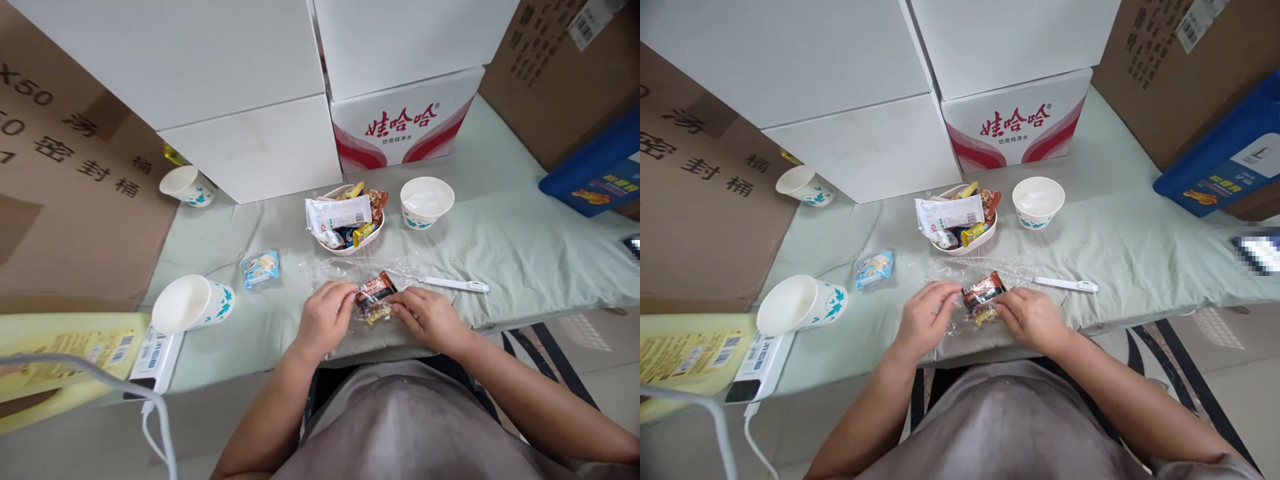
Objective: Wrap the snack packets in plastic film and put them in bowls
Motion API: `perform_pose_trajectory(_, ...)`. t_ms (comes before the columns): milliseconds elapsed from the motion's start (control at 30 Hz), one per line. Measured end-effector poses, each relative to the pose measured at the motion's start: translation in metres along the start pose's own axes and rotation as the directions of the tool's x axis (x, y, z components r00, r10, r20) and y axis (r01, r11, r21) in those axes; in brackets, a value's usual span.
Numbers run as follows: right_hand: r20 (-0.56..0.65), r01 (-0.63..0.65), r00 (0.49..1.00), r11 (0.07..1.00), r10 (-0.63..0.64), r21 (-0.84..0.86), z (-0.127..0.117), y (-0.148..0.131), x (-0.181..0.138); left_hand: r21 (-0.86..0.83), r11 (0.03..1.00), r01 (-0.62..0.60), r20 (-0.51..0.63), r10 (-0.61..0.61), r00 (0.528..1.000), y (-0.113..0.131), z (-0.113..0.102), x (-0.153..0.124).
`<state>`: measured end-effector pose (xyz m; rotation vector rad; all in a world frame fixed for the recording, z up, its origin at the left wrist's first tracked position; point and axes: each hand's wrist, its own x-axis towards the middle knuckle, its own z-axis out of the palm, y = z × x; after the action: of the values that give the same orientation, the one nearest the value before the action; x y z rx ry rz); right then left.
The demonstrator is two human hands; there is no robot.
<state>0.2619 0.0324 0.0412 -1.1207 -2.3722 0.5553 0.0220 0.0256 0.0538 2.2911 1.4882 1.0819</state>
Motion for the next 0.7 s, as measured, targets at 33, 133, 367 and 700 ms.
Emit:
perform_pose_trajectory(33,0.064,0.045,0.997,0.999,-0.045,0.003,-0.001,-0.002,-0.001,-0.007,1.0,-0.006,0.094,0.007,0.996,0.005,0.005,0.0)
perform_pose_trajectory(133,0.267,0.108,0.959,0.994,-0.098,-0.021,-0.004,-0.006,-0.006,0.107,0.992,0.066,0.226,-0.089,0.97,0.01,0.016,-0.001)
perform_pose_trajectory(367,0.37,-0.005,0.929,0.999,-0.008,0.034,-0.015,-0.001,-0.009,0.226,0.974,0.021,0.306,-0.092,0.948,0.018,0.037,-0.008)
perform_pose_trajectory(700,-0.055,-0.152,0.988,0.982,0.146,-0.113,0.023,0.042,-0.004,-0.009,0.995,0.099,0.157,-0.096,0.983,0.017,0.027,-0.011)
